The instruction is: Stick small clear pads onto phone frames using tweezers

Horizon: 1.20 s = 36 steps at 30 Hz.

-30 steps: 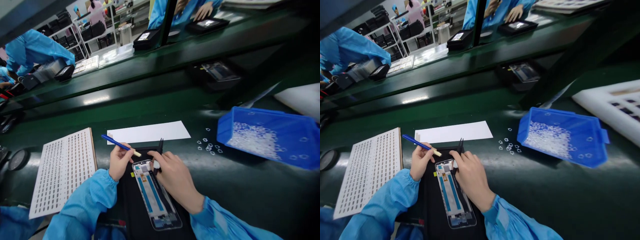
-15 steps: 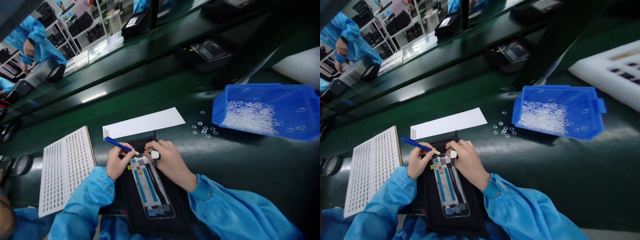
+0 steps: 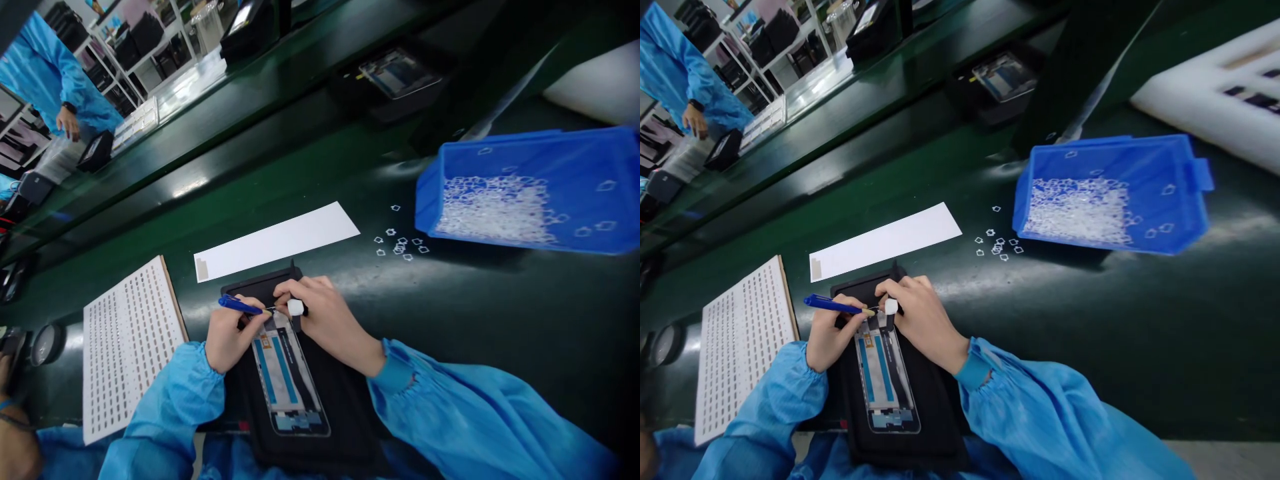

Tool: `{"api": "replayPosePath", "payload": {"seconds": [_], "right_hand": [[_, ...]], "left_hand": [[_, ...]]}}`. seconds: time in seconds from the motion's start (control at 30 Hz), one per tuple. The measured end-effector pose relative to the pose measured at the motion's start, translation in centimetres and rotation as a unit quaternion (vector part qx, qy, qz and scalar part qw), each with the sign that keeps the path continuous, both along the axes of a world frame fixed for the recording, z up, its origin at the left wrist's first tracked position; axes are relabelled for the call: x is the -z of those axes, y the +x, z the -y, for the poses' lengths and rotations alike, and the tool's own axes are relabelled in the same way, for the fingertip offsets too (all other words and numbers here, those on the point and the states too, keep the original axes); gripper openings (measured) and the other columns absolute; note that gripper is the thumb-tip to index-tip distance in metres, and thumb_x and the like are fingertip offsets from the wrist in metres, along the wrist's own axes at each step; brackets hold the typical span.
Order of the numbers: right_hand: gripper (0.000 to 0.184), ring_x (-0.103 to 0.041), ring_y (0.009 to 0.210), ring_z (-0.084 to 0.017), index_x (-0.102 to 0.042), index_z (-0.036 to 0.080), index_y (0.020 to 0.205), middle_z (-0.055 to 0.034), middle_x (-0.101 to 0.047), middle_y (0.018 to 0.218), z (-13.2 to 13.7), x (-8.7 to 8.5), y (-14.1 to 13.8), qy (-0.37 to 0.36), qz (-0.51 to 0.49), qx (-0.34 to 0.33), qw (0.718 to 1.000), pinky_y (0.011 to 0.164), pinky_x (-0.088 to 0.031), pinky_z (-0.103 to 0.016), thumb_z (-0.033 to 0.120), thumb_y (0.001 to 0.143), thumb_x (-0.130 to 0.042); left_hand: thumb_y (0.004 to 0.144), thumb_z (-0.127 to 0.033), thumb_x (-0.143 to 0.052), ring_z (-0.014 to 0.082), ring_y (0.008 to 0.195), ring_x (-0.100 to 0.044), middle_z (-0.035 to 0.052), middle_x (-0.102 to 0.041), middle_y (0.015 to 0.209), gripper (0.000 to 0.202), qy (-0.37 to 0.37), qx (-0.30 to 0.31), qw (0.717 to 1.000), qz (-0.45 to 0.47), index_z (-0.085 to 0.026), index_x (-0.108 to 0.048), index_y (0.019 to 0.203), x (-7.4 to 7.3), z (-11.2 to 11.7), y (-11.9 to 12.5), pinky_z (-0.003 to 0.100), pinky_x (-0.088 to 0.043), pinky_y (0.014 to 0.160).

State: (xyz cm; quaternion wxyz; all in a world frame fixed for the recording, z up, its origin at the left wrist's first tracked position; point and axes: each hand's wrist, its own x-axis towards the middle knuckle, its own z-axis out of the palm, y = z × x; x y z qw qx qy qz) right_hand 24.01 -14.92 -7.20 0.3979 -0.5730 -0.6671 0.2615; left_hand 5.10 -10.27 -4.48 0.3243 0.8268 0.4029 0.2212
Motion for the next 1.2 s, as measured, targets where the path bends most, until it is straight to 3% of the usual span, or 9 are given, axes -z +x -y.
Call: {"api": "replayPosePath", "payload": {"seconds": [0.37,0.63,0.7,0.8,0.9,1.0,1.1,1.2], "right_hand": [[0.042,-0.054,0.072,-0.019,-0.056,0.023,0.094,0.0009,-0.065,0.078,0.0,0.3,0.0,-0.023,0.003,-0.003,1.000,0.070,-0.033,-0.033,-0.008,0.069,-0.042],[0.038,-0.053,0.071,-0.018,-0.056,0.023,0.091,0.0031,-0.064,0.076,0.1,0.3,0.0,-0.009,-0.015,-0.003,1.000,0.070,-0.030,-0.033,-0.009,0.072,-0.046],[0.039,-0.053,0.071,-0.018,-0.056,0.023,0.092,0.0037,-0.064,0.075,0.1,0.3,0.0,-0.004,-0.016,-0.005,1.000,0.070,-0.030,-0.033,-0.009,0.072,-0.046],[0.035,-0.054,0.071,-0.018,-0.056,0.023,0.093,0.0032,-0.064,0.075,0.0,0.3,0.1,0.005,-0.013,-0.011,1.000,0.070,-0.030,-0.032,-0.007,0.076,-0.048],[0.030,-0.055,0.070,-0.017,-0.056,0.022,0.093,0.0025,-0.064,0.076,-0.2,0.3,0.0,0.022,-0.003,-0.021,1.000,0.070,-0.030,-0.033,-0.004,0.079,-0.050],[0.030,-0.055,0.070,-0.017,-0.057,0.022,0.092,0.0025,-0.064,0.075,-0.4,0.4,-0.2,0.037,0.006,-0.028,0.999,0.070,-0.030,-0.033,-0.005,0.079,-0.050],[0.030,-0.056,0.071,-0.017,-0.057,0.022,0.094,0.0023,-0.067,0.079,-0.4,0.5,-0.3,0.039,0.016,-0.031,0.999,0.071,-0.031,-0.034,-0.003,0.079,-0.049],[0.026,-0.057,0.073,-0.017,-0.057,0.022,0.094,0.0023,-0.069,0.081,-0.4,0.6,-0.2,0.032,0.022,-0.032,0.999,0.072,-0.032,-0.034,0.001,0.083,-0.049]], "left_hand": [[0.095,-0.031,-0.053,0.0136,0.066,-0.062,0.0028,-0.069,0.086,0.016,0.098,0.049,0.991,-0.080,-0.020,-0.063,0.093,-0.8,-0.1,0.7,0.023,-0.047,0.060],[0.098,-0.033,-0.046,0.0151,0.078,-0.066,0.0023,-0.067,0.086,0.021,0.133,0.072,0.978,-0.145,-0.020,-0.062,0.096,-0.4,0.2,0.9,0.022,-0.048,0.065],[0.096,-0.031,-0.051,0.0154,0.078,-0.066,0.0022,-0.067,0.086,0.016,0.110,0.060,0.987,-0.102,-0.020,-0.062,0.094,-0.2,0.2,1.0,0.023,-0.049,0.067],[0.092,-0.025,-0.057,0.0153,0.080,-0.066,0.0023,-0.068,0.086,0.007,0.067,0.001,0.997,0.037,-0.019,-0.060,0.091,-0.5,0.1,0.6,0.025,-0.051,0.073],[0.095,-0.018,-0.045,0.0166,0.085,-0.064,0.0040,-0.063,0.087,0.012,0.070,-0.043,0.986,0.146,-0.019,-0.056,0.089,-1.2,0.2,-0.5,0.030,-0.050,0.078],[0.093,-0.016,-0.040,0.0172,0.078,-0.058,0.0046,-0.057,0.081,0.019,0.157,0.030,0.986,0.038,-0.018,-0.058,0.088,-1.5,0.6,-1.6,0.030,-0.046,0.069],[0.092,-0.018,-0.044,0.0166,0.067,-0.052,0.0040,-0.055,0.079,0.022,0.276,0.105,0.944,-0.150,-0.019,-0.063,0.103,-0.8,1.0,-2.1,0.031,-0.040,0.061],[0.094,-0.018,-0.044,0.0155,0.063,-0.051,0.0024,-0.055,0.079,0.026,0.328,0.132,0.906,-0.235,-0.021,-0.060,0.113,0.0,1.1,-1.8,0.030,-0.038,0.059]]}}
